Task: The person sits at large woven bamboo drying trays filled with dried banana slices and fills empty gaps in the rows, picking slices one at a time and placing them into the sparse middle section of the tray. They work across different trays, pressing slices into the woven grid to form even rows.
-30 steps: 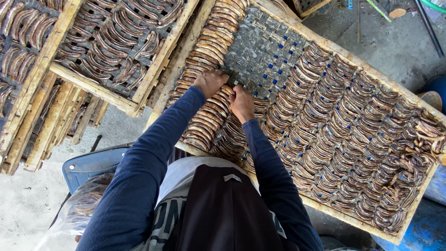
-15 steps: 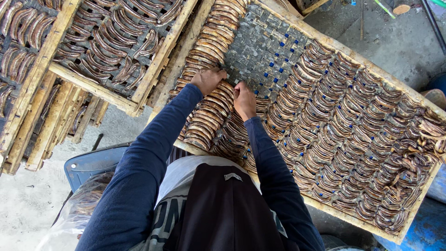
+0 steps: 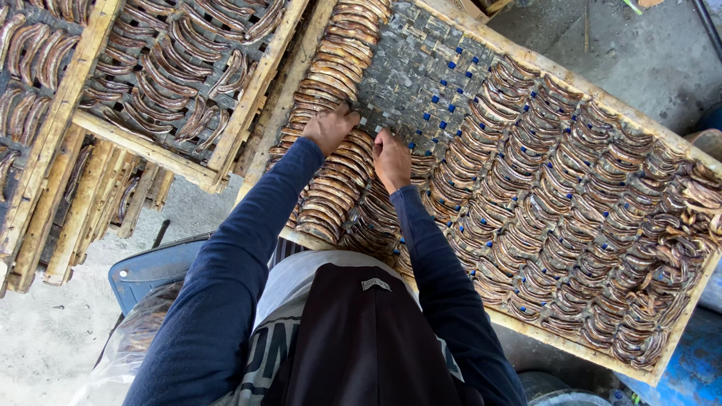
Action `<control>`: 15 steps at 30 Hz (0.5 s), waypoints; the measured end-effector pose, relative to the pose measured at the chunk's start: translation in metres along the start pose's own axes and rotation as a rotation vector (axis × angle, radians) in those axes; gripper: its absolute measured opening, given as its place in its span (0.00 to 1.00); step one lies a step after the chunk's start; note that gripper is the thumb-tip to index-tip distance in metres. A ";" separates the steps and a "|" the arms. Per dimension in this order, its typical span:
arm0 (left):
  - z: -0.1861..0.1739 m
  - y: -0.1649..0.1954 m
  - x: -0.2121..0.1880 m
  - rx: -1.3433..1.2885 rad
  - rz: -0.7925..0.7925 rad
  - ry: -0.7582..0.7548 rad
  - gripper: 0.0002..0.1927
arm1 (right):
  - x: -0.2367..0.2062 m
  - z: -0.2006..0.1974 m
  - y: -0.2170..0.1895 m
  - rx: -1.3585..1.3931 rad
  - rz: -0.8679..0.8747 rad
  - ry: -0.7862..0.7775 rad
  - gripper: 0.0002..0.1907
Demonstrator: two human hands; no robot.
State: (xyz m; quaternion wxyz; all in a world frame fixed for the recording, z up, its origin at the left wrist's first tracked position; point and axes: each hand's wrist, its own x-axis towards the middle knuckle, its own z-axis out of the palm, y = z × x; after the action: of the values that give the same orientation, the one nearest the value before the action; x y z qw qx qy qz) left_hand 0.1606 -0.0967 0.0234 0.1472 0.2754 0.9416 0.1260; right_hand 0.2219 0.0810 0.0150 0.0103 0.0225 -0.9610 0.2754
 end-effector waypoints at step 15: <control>0.030 -0.002 -0.012 0.176 0.268 0.390 0.14 | -0.023 -0.085 0.106 0.184 -0.037 -0.209 0.23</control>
State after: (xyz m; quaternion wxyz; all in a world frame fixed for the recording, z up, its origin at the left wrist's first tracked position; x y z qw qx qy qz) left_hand 0.1796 -0.1006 -0.0023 -0.0798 0.3802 0.9145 0.1127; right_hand 0.2404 0.2171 0.0305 -0.0868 0.0696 -0.9270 0.3581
